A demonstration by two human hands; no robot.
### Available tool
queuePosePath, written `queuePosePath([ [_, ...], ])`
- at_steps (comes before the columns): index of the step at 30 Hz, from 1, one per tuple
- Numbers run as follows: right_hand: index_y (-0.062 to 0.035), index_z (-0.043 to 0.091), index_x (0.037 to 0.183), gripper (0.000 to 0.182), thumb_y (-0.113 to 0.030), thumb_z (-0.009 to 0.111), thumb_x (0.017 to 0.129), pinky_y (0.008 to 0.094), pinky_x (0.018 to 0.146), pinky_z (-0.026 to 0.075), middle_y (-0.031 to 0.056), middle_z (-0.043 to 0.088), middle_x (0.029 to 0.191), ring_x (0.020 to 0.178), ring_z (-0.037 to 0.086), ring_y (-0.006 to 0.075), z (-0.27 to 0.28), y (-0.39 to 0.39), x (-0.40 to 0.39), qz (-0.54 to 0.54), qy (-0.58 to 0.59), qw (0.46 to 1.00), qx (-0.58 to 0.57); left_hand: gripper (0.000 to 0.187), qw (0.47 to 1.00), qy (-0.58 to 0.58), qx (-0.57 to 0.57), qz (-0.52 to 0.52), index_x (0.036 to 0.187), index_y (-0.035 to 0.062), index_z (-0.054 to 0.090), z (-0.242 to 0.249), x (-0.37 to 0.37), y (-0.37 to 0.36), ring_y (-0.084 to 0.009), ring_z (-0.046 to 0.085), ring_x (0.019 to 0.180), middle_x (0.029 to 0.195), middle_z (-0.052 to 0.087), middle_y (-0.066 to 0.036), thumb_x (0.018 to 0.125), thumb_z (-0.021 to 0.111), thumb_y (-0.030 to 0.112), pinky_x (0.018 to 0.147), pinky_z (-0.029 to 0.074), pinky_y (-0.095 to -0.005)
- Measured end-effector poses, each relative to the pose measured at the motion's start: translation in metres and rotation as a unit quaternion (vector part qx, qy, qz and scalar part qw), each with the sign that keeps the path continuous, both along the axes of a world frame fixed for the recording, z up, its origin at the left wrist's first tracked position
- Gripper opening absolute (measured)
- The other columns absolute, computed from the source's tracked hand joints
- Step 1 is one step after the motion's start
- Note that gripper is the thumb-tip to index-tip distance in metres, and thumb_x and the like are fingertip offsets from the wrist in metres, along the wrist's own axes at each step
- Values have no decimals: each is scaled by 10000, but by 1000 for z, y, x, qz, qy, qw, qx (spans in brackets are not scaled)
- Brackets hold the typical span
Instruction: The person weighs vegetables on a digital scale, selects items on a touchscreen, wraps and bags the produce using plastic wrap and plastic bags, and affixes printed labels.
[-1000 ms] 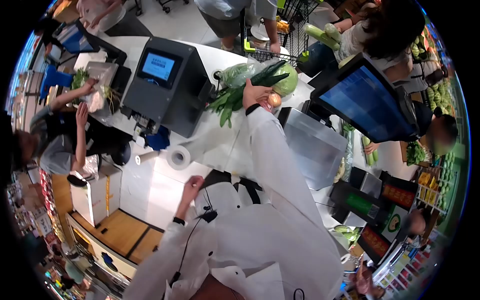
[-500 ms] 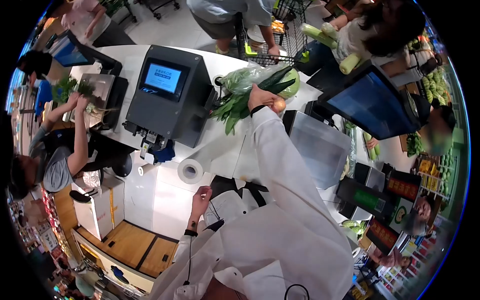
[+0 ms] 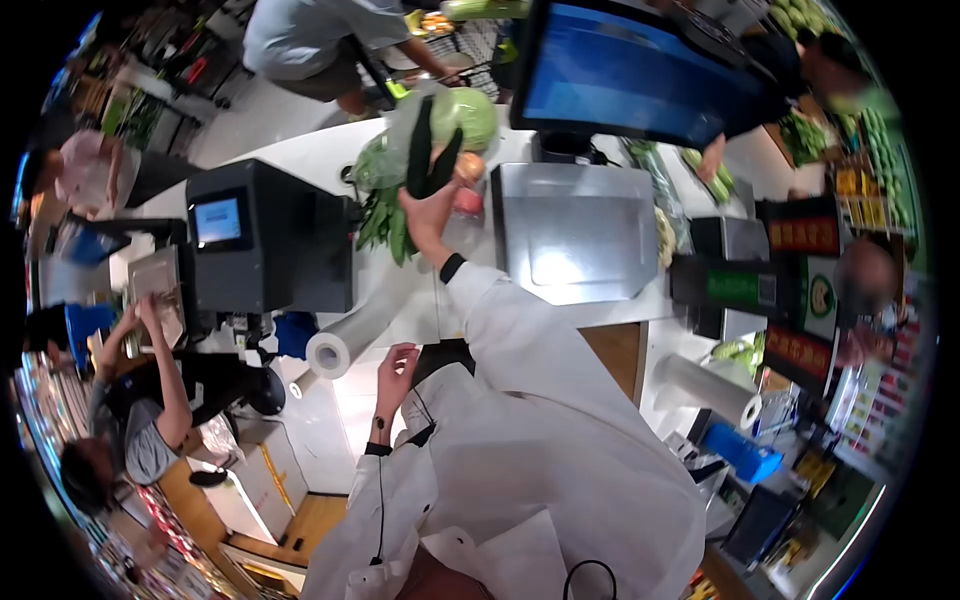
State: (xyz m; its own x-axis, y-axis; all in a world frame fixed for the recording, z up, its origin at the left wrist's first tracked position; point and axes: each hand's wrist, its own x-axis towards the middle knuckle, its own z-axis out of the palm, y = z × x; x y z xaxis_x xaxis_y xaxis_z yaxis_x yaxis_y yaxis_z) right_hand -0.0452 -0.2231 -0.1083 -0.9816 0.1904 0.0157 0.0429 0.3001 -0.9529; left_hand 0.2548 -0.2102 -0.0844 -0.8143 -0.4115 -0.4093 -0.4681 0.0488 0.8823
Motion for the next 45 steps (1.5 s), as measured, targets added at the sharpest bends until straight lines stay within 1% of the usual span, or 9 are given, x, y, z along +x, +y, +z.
queuePosePath([
  [5, 79, 267, 1267, 895, -219, 789, 603, 416, 893, 439, 270, 523, 1132, 1055, 550, 375, 73, 57, 33, 133, -5, 991, -28, 189, 1000, -6, -22, -15, 1055, 38, 598, 5, -18, -10, -159, 625, 866, 927, 657, -75, 907, 601, 156, 723, 479, -281],
  [7, 57, 314, 1297, 919, -238, 806, 580, 371, 996, 365, 218, 430, 1254, 1173, 459, 318, 108, 108, 43, 193, -117, 970, -89, 198, 999, 6, -23, -22, 1057, 36, 596, -3, -22, -12, -161, 625, 869, 929, 657, -75, 910, 600, 169, 738, 480, -295],
  [17, 8, 406, 1136, 765, -181, 829, 527, 412, 799, 466, 230, 585, 973, 948, 582, 389, 77, 352, -61, 510, -60, 819, 255, 241, 998, 11, -36, -49, 1080, 27, 587, 17, -56, 30, -154, 617, 914, 957, 654, -73, 911, 592, 198, 780, 466, -274],
  [20, 35, 407, 1158, 793, -179, 826, 520, 410, 858, 455, 246, 565, 1042, 1022, 552, 390, 61, 351, -98, 577, -88, 742, 329, 252, 998, 32, -33, -49, 1084, 22, 586, 21, -68, 49, -148, 616, 909, 956, 651, -71, 909, 595, 202, 775, 466, -270],
  [25, 39, 334, 1320, 951, -186, 814, 530, 421, 987, 403, 266, 426, 1284, 1215, 412, 405, 64, 342, -92, 583, 9, 723, 372, 255, 997, 34, -62, -43, 1076, 21, 592, 38, -80, 83, -147, 619, 903, 945, 649, -67, 897, 617, 200, 759, 473, -269],
  [28, 21, 233, 1414, 1045, -225, 790, 565, 431, 1019, 378, 265, 374, 1334, 1237, 382, 426, 64, 350, -87, 548, 51, 737, 393, 252, 997, 35, -64, -29, 1074, 31, 595, 38, -84, 100, -151, 627, 878, 938, 655, -68, 893, 625, 205, 748, 476, -271],
  [33, -9, 303, 1386, 860, -315, 746, 716, 456, 1078, 285, 222, 417, 1296, 1201, 406, 398, 72, 379, -57, 456, 196, 796, 347, 255, 995, 28, -86, -37, 1100, 34, 584, 31, -100, 123, -137, 620, 905, 948, 664, -60, 902, 597, 195, 758, 473, -263],
  [36, -5, 415, 1297, 609, -194, 678, 781, 440, 1057, 314, 191, 453, 1258, 1192, 414, 367, 88, 403, -27, 371, 214, 878, 213, 257, 996, 46, -62, -42, 1093, 31, 586, 27, -110, 131, -135, 624, 890, 943, 664, -56, 903, 601, 204, 748, 473, -263],
  [45, -7, 536, 1141, 337, -42, 605, 813, 402, 964, 390, 163, 531, 1197, 1122, 488, 354, 87, 462, 52, 206, 182, 949, 154, 255, 997, 64, -24, -31, 1074, 5, 588, 20, -132, 142, -146, 636, 859, 901, 666, -76, 909, 593, 200, 760, 496, -267],
])
